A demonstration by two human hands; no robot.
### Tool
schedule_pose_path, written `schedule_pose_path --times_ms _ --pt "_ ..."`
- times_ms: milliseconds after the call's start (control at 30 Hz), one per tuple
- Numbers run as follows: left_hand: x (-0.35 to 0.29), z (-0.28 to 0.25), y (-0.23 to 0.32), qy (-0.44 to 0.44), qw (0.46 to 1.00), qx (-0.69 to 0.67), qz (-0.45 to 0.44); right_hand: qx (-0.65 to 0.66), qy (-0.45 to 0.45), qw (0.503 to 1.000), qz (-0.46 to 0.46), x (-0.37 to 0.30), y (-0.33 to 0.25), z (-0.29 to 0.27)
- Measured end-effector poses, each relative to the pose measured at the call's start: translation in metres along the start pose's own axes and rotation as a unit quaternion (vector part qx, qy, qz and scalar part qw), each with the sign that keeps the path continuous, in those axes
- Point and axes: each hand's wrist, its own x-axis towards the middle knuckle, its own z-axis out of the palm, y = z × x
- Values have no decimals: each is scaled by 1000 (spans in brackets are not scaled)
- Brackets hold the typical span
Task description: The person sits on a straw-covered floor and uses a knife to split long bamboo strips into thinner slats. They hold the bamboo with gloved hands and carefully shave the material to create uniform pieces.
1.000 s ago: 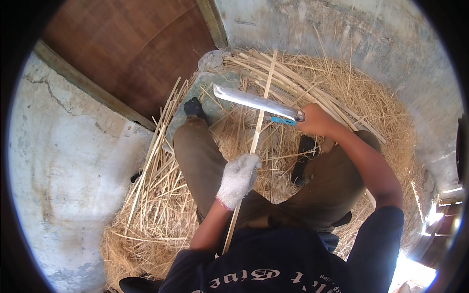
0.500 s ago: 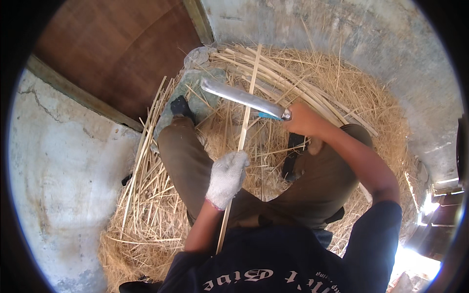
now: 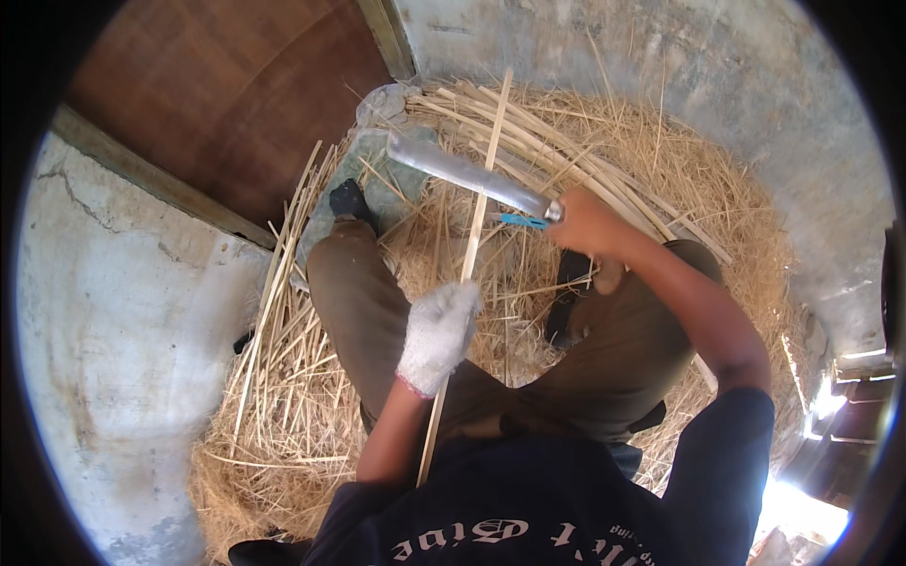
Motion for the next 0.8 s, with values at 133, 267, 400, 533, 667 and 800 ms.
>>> schedule_pose_path --times_ms 133,267,400,533,667,800 --pt "2 -2 3 -3 1000 -24 -11 -35 6 999 -36 14 -1 -11" --pt "3 -2 -4 -2 1000 3 17 -40 41 998 -28 7 1 4" --pt "-1 -1 6 -1 1000 -16 1 5 54 997 -51 18 10 -13" --pt "-2 -10 3 -7 999 -34 2 134 66 989 11 16 19 -34" --pt "1 -12 5 -6 999 -34 2 89 101 991 -4 12 17 -22" --pt "3 -19 -6 28 1000 -6 11 -30 -10 999 -42 -6 18 -1"
